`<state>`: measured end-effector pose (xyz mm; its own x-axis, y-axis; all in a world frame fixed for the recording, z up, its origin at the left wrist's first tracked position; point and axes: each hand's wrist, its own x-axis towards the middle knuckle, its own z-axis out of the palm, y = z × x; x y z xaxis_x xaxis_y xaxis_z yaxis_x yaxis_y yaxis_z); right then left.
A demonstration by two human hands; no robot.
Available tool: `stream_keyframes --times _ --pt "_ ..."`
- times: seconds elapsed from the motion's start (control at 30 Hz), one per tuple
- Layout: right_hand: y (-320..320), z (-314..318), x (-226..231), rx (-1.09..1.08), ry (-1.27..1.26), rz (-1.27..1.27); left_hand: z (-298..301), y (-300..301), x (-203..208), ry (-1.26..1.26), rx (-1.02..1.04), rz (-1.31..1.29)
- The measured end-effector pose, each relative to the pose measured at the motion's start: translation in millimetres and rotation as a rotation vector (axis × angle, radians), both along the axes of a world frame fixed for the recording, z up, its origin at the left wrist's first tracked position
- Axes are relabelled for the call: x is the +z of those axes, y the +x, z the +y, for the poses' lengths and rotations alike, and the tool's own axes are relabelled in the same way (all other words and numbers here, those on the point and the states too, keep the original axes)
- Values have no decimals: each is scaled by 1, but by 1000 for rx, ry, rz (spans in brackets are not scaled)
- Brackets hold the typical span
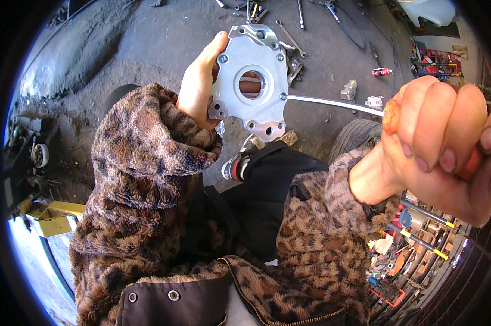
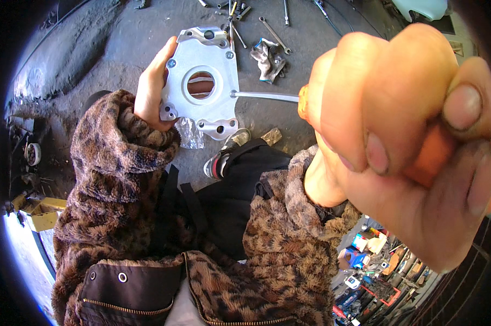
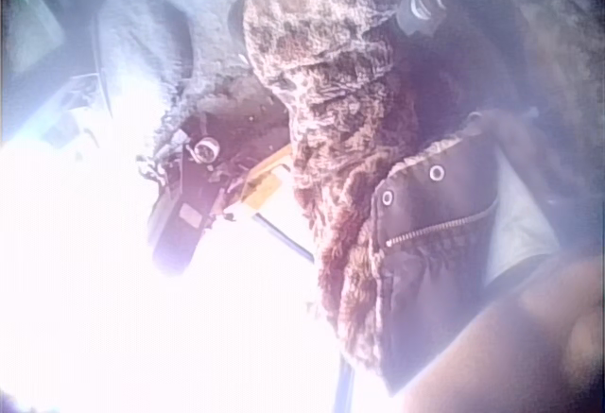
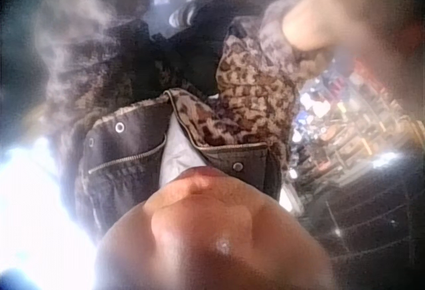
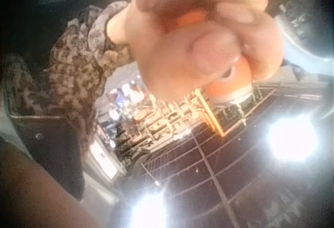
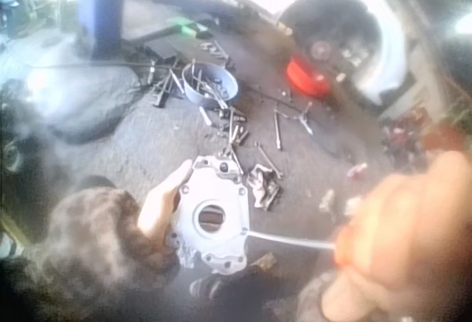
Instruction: The person unpacks a metal flange-like part, applies a liquid from a squeeze bottle into its holes, and uses a screwdriver to clean or scrape the interior. The part is held and rotated for access to different areas.
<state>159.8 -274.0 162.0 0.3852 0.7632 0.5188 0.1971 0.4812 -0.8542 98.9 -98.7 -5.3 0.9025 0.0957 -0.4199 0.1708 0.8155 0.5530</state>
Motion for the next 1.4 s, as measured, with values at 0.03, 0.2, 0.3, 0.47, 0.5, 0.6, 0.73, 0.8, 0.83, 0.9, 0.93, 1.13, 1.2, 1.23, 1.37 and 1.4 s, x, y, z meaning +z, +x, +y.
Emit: stream_keyframes --times 0.03,0.2,0.3,0.47,0.5,0.6,0.73,0.8,0.83,0.9,0.93,1.13,1.2,1.23,1.37,1.4 --pt "0 0 0 2 -1 -1 0 0 0 14 -4 2" --pt "4 -3 2 25 -9 9 3 0 -5 -12 -35 0" --pt "11 -4 1 31 -7 21 1 0 -9 -12 -56 -36" --pt "47 14 -10 7 -3 48 -6 2 -19 -21 -112 35" --pt "56 18 -12 12 6 58 -9 4 -21 -78 -110 34" --pt "62 9 2 75 35 169 -14 5 -27 -191 -132 64" --pt "50 -36 31 -234 102 217 -12 7 -32 -227 -86 60" --pt "58 -49 12 -444 13 183 -6 10 -32 -210 27 91" --pt "67 -50 -13 -652 -5 1 -3 11 -32 -210 80 114" --pt "77 -60 -75 -867 -239 -99 9 12 -31 -80 55 16" --pt "80 -64 -112 -896 -330 -168 16 10 -31 31 78 28" --pt "65 -101 -315 -393 -1421 -711 49 14 -25 264 218 155" --pt "49 -117 -365 -301 -1537 -685 51 16 -22 152 279 154" --pt "41 -126 -386 -331 -1537 -694 51 15 -22 167 300 187" --pt "22 -159 -431 -384 -1706 -720 54 6 -28 299 243 14" --pt "22 -162 -431 -339 -1800 -746 53 4 -33 874 165 -87"
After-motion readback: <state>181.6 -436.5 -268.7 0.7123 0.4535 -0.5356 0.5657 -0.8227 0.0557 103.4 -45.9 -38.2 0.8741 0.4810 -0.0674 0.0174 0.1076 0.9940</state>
